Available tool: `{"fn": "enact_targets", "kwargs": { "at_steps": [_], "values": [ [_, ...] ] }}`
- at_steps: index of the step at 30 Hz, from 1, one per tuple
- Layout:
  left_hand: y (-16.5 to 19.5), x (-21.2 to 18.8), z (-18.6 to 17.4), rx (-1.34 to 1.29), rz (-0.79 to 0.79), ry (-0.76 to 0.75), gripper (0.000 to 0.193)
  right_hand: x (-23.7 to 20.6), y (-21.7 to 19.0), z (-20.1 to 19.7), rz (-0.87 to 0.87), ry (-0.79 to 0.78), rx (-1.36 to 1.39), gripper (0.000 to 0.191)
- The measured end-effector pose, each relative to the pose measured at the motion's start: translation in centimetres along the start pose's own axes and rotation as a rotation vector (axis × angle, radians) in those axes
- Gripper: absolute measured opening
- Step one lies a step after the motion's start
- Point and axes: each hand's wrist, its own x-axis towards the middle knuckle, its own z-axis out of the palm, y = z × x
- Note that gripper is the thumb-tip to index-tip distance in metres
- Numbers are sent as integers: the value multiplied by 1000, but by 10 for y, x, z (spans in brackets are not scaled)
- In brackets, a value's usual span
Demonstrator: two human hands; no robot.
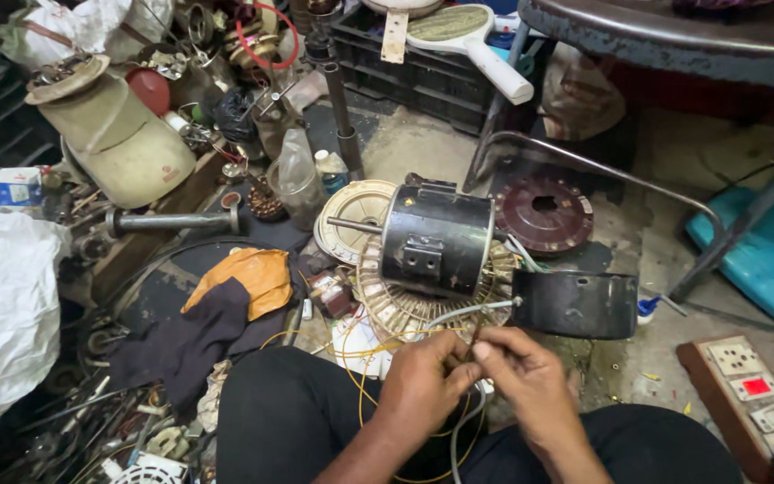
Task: The person sits on the floor and works on an electric motor, using pliers to adjust wires and components. They repeatedly reposition the motor and manipulate wires with both hands, occasionally using tools to secure connections.
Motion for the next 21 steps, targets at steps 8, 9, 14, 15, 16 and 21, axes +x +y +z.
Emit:
{"fn": "enact_targets", "kwargs": {
  "at_steps": [8, 9, 14, 15, 16, 21],
  "values": [
    [-4, 6, -12, -273, -26, 147, 20, 5, -6, -7, -89, -79, -110, 17],
    [-7, 12, -15, -375, -90, 121, 21, 5, -7, -8, -63, -91, -146, 18],
    [-17, 28, -19, -609, -111, -75, 17, 2, -12, -2, -20, -166, -229, 24],
    [-19, 29, -20, -608, -121, -106, 15, 1, -14, -1, -11, -161, -227, 25],
    [-21, 30, -21, -608, -131, -137, 13, 0, -16, -1, -2, -156, -227, 26],
    [-27, 35, -30, -629, -101, 116, 16, -3, -25, -10, 5, -150, -431, 24]
  ]
}}
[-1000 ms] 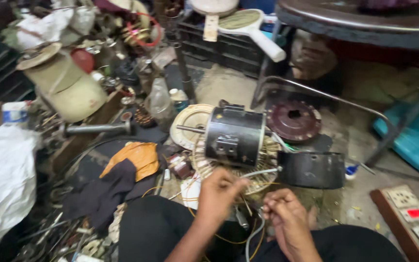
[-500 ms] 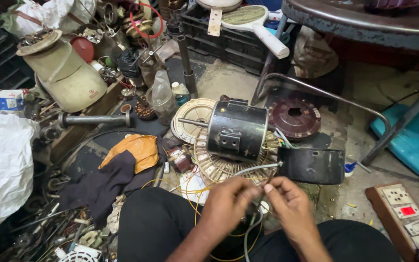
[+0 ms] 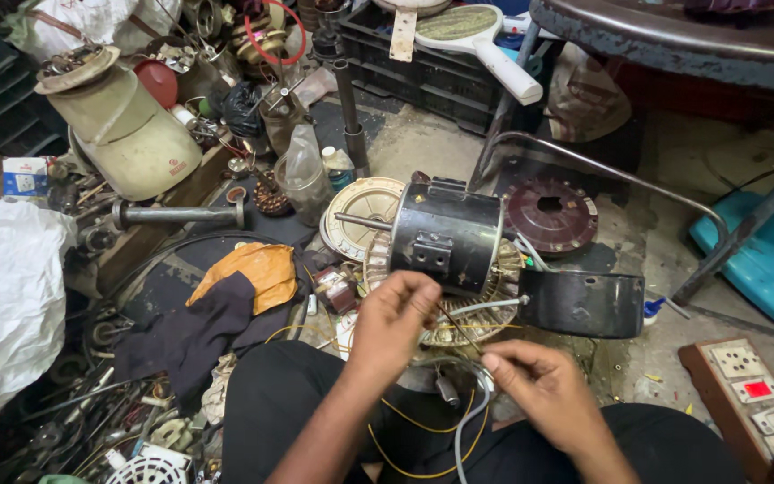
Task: The person sits on the floor and works on an electric motor, using pliers to adjust wires and components. They repeatedly reposition the motor and manipulate wires with both hands, occasionally using tools to secure connections.
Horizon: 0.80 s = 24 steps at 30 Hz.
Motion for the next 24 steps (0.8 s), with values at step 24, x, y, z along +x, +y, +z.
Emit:
{"fn": "enact_targets", "kwargs": {
  "at_steps": [24],
  "values": [
    [-6, -21, 12, 65, 210, -181, 27, 27, 1, 26, 57, -79, 590, 19]
  ]
}}
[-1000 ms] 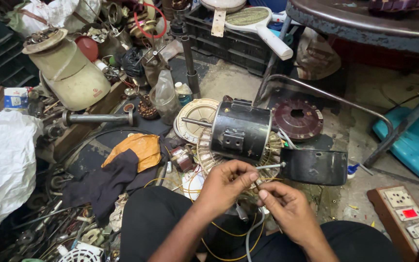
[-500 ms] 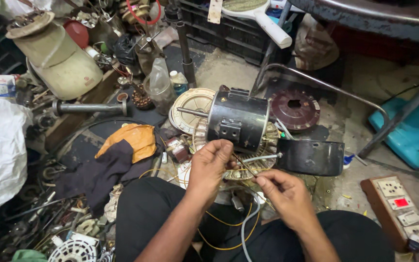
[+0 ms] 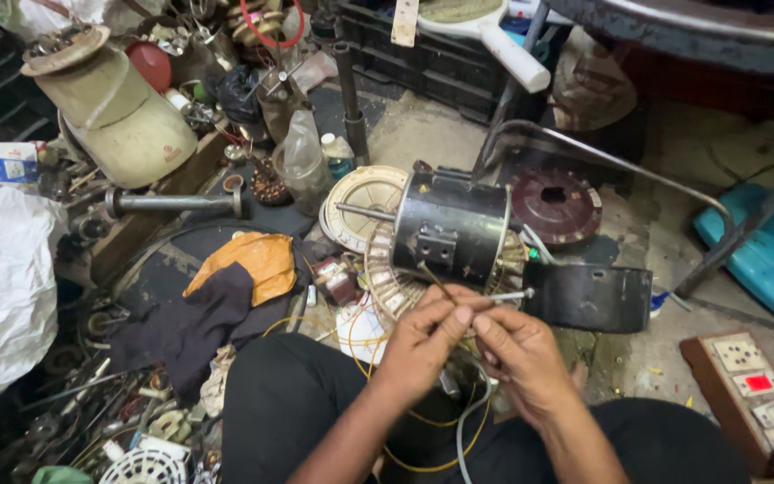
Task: The person sits on the floor and works on an electric motor, using pliers to adjust wires and components. They repeatedly reposition the motor and manipulate wires with both hands, occasionally using tools to secure connections.
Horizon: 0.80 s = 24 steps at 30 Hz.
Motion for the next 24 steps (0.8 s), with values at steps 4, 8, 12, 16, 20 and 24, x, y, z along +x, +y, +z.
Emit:
{"fn": "enact_targets", "kwargs": {
  "at_steps": [4, 8, 12, 16, 20, 24],
  "values": [
    [2, 13, -2, -191, -286, 284, 21, 8, 8, -2, 56, 121, -190, 17],
    [4, 44, -57, -301, -111, 619, 26, 10, -13, -5, -79, 152, -389, 16],
    [-10, 103, -116, -372, -2, 696, 45, 43, -72, -3, -516, 313, -698, 18],
    [-47, 153, -140, -427, 34, 728, 70, 132, -115, 15, -513, 562, -998, 23],
    [-77, 169, -148, -581, 86, 764, 87, 192, -110, 22, -492, 581, -1418, 27],
    [-74, 163, -147, -550, 37, 729, 95, 198, -93, 14, -393, 678, -1495, 30]
  ]
}}
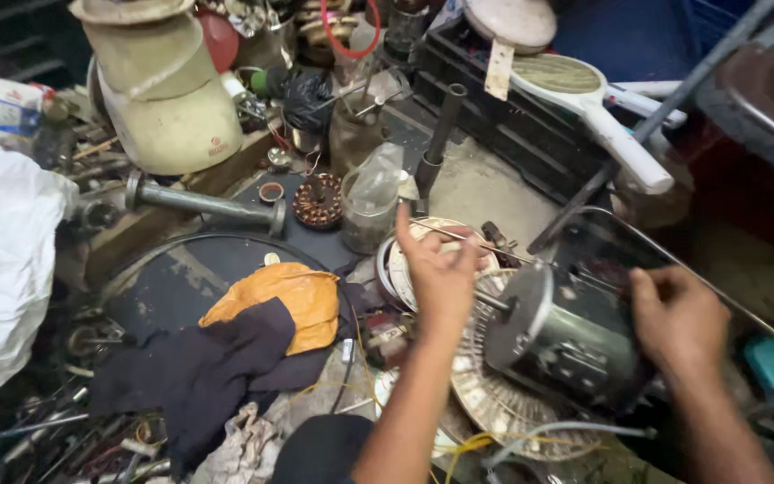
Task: The person sits on the floor and works on an electric motor, using pliers to adjust wires and components. They repeatedly reposition the motor and manipulate wires with both hands, occasionally using tools to secure connections.
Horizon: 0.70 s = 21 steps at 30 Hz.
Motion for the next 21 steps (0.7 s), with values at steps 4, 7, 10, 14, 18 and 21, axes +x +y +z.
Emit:
{"fn": "enact_targets", "kwargs": {
  "at_steps": [4, 7, 10, 14, 18, 21],
  "values": [
    [7, -10, 14, 136, 29, -22, 81, -4, 1, -1, 149, -36, -10, 32],
    [9, -10, 18, 46, -23, -19, 73, -4, -5, -3, 179, -41, 41, 34],
    [11, -10, 18, 18, -13, -48, 68, -5, -7, -3, 194, -47, 55, 35],
    [17, -15, 20, 304, 16, -173, 61, -5, 0, -2, 189, -55, 180, 34],
    [25, -16, 23, 706, -60, -169, 53, -3, 5, -2, 195, -51, 129, 33],
    [30, -7, 14, 911, 296, -72, 26, -5, 4, -2, 134, -28, 137, 34]
  ]
}}
